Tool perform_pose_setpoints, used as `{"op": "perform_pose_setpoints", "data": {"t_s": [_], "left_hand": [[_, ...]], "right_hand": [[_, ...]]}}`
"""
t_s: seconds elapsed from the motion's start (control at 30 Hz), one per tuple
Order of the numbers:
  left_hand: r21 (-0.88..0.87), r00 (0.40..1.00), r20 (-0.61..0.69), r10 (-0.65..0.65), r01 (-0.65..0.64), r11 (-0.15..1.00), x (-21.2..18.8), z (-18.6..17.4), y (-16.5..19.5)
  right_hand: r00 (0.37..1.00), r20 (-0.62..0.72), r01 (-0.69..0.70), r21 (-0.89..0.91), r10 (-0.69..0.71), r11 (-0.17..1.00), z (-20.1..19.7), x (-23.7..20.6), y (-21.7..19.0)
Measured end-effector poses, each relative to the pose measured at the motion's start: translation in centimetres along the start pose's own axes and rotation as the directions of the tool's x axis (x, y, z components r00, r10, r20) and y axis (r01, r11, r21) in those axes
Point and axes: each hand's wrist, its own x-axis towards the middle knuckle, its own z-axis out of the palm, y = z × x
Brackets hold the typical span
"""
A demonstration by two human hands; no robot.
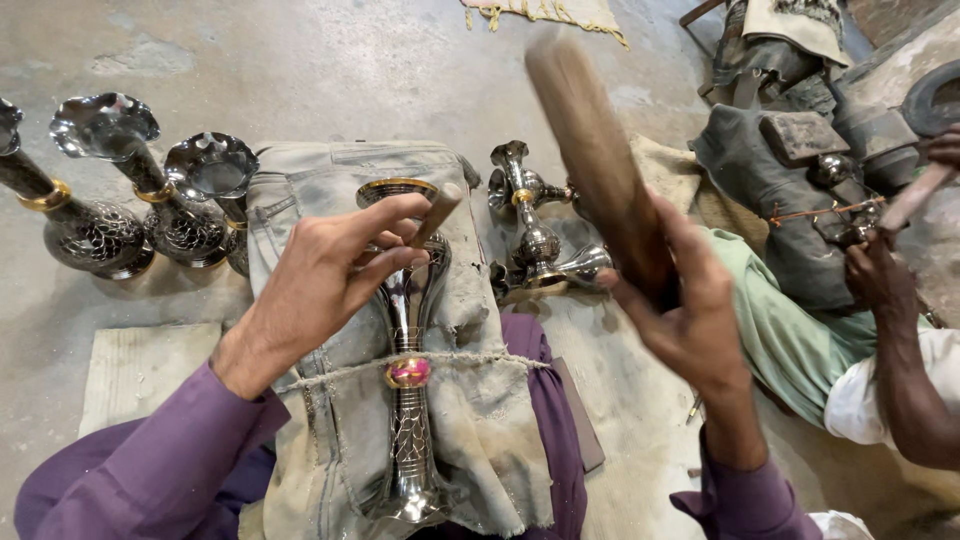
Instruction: The person sits on the floor and decorates a silver vase with an engraved pattern, holding a small punch against the vase surface with one hand and striking it with a wooden mallet held in the other hand, repositioning the punch repeatedly around the vase body and neck.
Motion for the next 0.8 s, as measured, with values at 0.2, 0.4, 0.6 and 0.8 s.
{"op": "perform_pose_setpoints", "data": {"t_s": [0.2,0.4,0.6,0.8], "left_hand": [[-0.043,0.997,-0.082,0.006,-0.009,0.999,-0.8,0.7,-0.3],[-0.064,0.982,-0.163,-0.097,0.088,0.994,-1.3,1.4,0.0],[-0.119,0.966,-0.225,-0.126,0.102,0.988,-1.8,1.7,0.5],[-0.141,0.933,-0.315,-0.177,0.138,0.980,-2.7,2.7,0.6]], "right_hand": [[0.976,0.114,0.209,-0.254,-0.186,0.944,-1.8,2.9,-1.1],[0.943,0.212,0.319,-0.369,-0.256,0.873,-1.2,5.8,-1.1],[0.927,0.183,0.376,-0.449,-0.329,0.810,-0.7,8.1,-2.6],[0.911,0.178,0.410,-0.328,-0.371,0.851,-1.5,9.0,-5.6]]}}
